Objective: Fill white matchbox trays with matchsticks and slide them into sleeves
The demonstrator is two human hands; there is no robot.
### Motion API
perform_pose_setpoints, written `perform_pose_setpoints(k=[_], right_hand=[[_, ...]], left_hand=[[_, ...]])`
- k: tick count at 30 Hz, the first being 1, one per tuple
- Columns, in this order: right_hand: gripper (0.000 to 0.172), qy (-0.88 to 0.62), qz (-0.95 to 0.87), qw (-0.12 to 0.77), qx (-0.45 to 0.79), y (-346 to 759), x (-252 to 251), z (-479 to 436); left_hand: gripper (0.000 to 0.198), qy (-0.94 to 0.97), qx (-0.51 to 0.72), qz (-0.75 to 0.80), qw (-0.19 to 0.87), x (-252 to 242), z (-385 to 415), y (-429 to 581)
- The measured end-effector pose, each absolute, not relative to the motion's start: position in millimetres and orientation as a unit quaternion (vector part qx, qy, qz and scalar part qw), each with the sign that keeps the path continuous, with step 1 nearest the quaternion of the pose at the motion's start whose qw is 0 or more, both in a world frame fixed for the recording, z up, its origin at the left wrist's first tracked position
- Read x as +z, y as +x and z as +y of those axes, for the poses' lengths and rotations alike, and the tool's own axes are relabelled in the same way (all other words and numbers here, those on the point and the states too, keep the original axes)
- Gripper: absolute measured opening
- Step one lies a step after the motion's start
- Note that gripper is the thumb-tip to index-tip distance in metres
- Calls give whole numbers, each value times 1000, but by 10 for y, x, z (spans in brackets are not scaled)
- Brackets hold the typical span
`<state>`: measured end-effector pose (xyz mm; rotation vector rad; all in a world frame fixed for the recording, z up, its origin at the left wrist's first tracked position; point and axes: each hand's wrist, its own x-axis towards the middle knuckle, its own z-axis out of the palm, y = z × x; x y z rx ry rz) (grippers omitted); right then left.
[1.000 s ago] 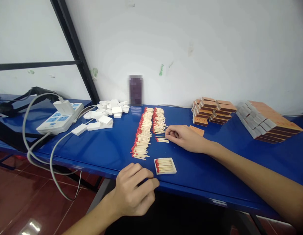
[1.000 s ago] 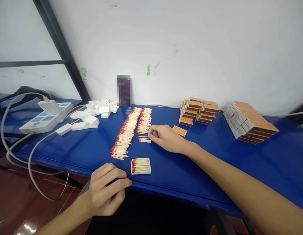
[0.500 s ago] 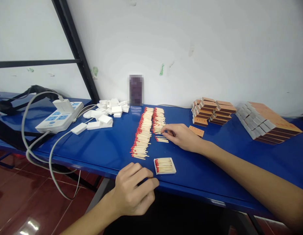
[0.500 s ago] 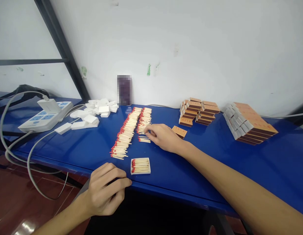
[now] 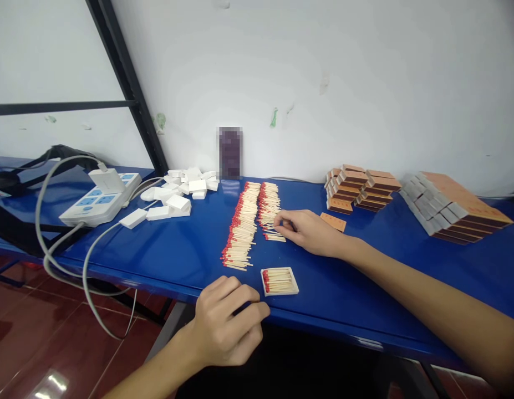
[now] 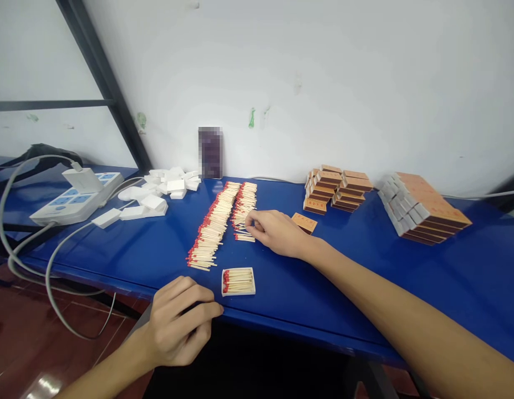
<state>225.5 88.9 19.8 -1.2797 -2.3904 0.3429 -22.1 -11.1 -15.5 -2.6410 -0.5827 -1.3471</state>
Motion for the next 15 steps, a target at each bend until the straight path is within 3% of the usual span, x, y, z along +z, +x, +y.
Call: perform_pose_setpoints(k=[8,15], right_hand=[[12,-478,-852,179,116,2256,219,869],[13,-509,-818,220,153,2184,234,856]], left_hand=[[22,-872,-447,-192,58,-169,-103,-222],[21,-871,-448,-192,56,-183,-106,-218]])
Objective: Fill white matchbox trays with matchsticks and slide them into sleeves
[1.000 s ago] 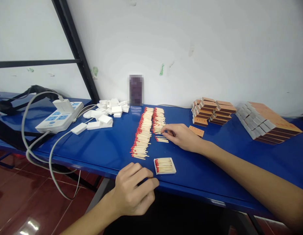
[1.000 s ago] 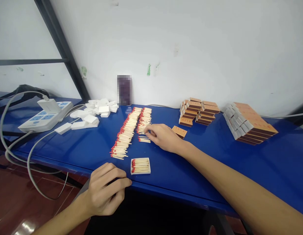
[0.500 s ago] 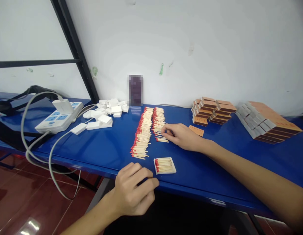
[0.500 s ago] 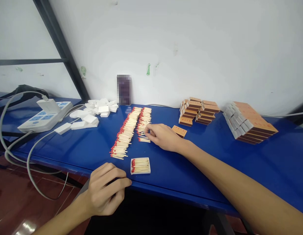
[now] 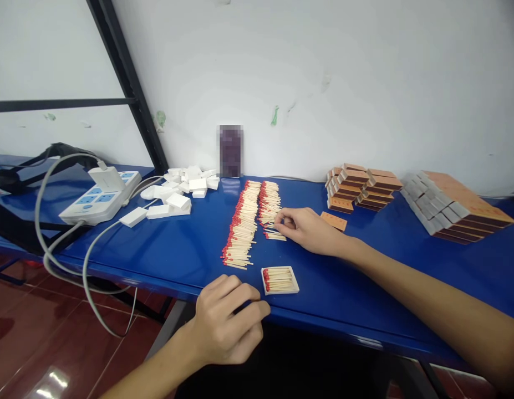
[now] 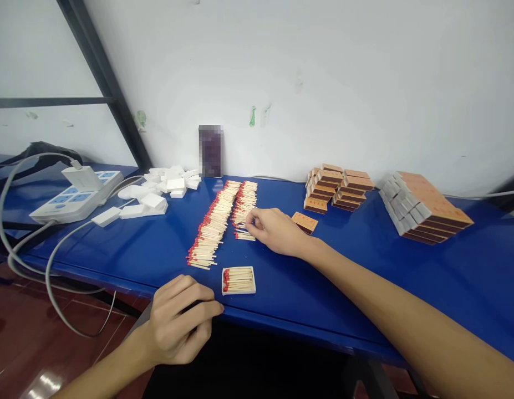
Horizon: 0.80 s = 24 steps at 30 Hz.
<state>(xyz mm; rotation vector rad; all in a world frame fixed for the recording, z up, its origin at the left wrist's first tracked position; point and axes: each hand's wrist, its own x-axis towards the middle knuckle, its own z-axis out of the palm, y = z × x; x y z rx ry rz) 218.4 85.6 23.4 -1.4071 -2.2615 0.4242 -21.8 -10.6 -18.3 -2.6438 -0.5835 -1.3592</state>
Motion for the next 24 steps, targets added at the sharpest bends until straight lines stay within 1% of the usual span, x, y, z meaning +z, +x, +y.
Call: perform_pose_setpoints(k=[8,14,20,24], right_hand=[[13,-528,-806,228,140,2110,238,844],[19,-515,-816,222,144,2135,231,850],[13,-517,-815,216,150,2125,260,844],[11,-517,-815,214,152,2141,264,839]], left_hand=[[21,-872,-448,-190,55,-192,-105,-220],[20,-873,-446,-191,54,-189,-93,-216],[20,-873,-448,-188,51,-190,-106,-221],[20,-873,-447,-187,52,-198,-99,-219]])
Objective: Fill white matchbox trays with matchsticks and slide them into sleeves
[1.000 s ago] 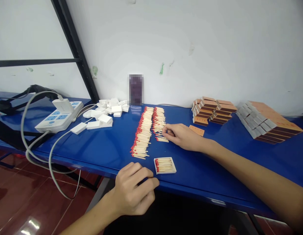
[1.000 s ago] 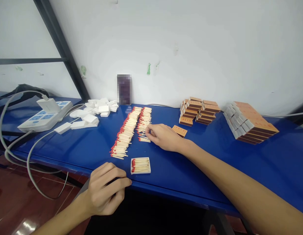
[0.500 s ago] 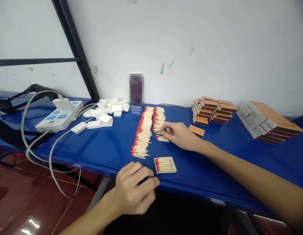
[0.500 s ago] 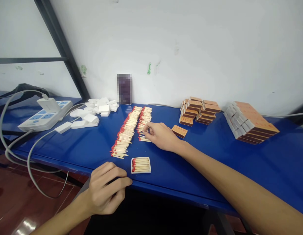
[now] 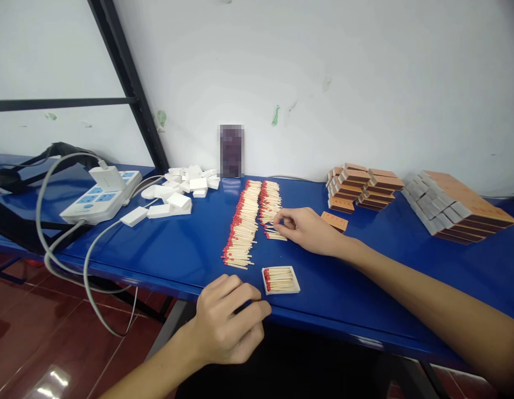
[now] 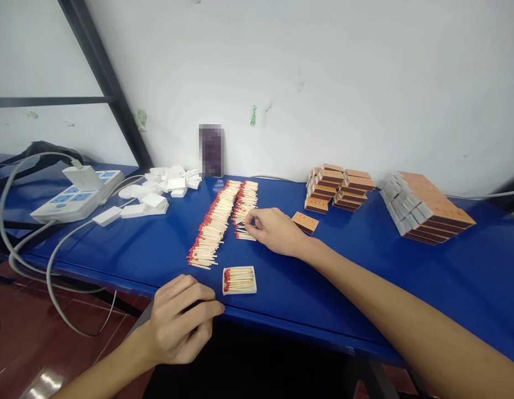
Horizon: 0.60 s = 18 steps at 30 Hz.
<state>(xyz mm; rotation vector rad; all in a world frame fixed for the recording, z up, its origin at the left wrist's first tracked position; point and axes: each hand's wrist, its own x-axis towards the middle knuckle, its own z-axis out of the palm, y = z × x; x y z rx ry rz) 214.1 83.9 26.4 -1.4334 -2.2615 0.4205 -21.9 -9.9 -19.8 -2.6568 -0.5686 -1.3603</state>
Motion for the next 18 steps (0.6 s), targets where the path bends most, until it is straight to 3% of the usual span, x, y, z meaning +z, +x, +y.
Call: perform_pose_setpoints(k=[18], right_hand=[[17,-516,-815,224,135,2146,249,818]], left_hand=[[20,-873,-446,-190,52,-197,-102,-228]])
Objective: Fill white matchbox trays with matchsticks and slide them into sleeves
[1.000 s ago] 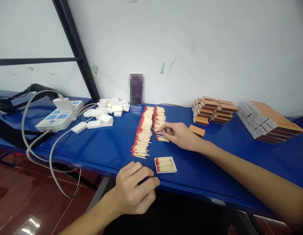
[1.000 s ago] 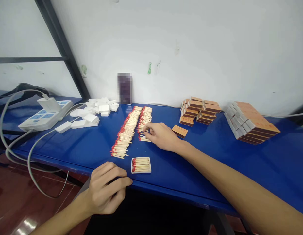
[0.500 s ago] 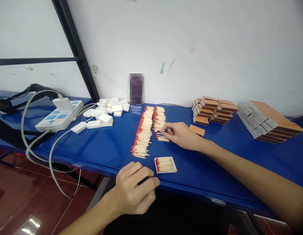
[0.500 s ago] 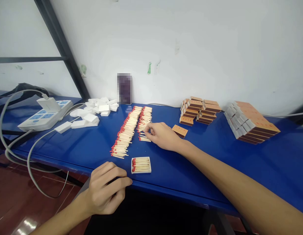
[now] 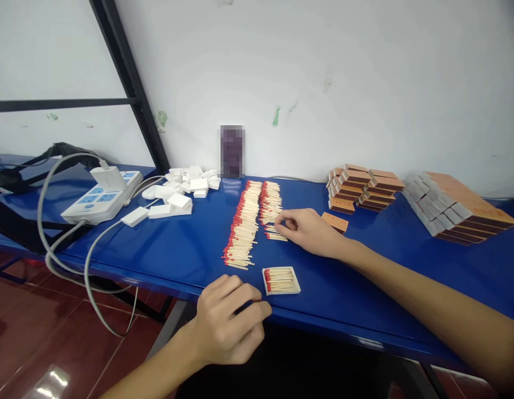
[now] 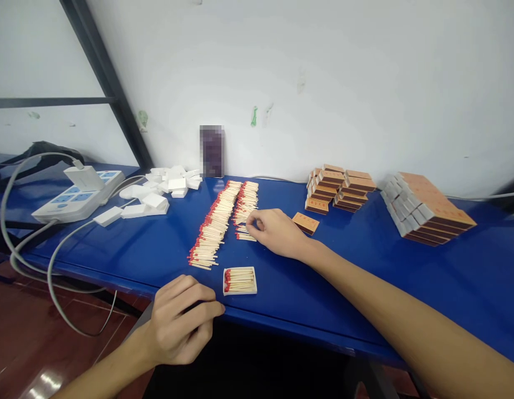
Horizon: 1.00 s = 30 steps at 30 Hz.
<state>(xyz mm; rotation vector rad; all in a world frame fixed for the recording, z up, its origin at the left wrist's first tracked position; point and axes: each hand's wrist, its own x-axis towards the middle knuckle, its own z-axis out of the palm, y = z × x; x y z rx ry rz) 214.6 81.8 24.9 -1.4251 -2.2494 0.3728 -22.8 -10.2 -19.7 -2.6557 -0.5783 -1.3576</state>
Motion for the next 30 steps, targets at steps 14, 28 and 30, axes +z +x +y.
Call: perform_pose_setpoints(k=[14,28,30], right_hand=[[19,-503,-812,240,173,2288,263,811],[11,-512,-822,218,122,2308,249,789],[10,-511,-822,218,125,2308,245,794]], left_hand=[[20,-873,-446,-191,52,-195,-106,-226],[20,-872,-446,-193,54,-182,-113,-223],[20,-872,-448,-191,55,-186,-109,-221]])
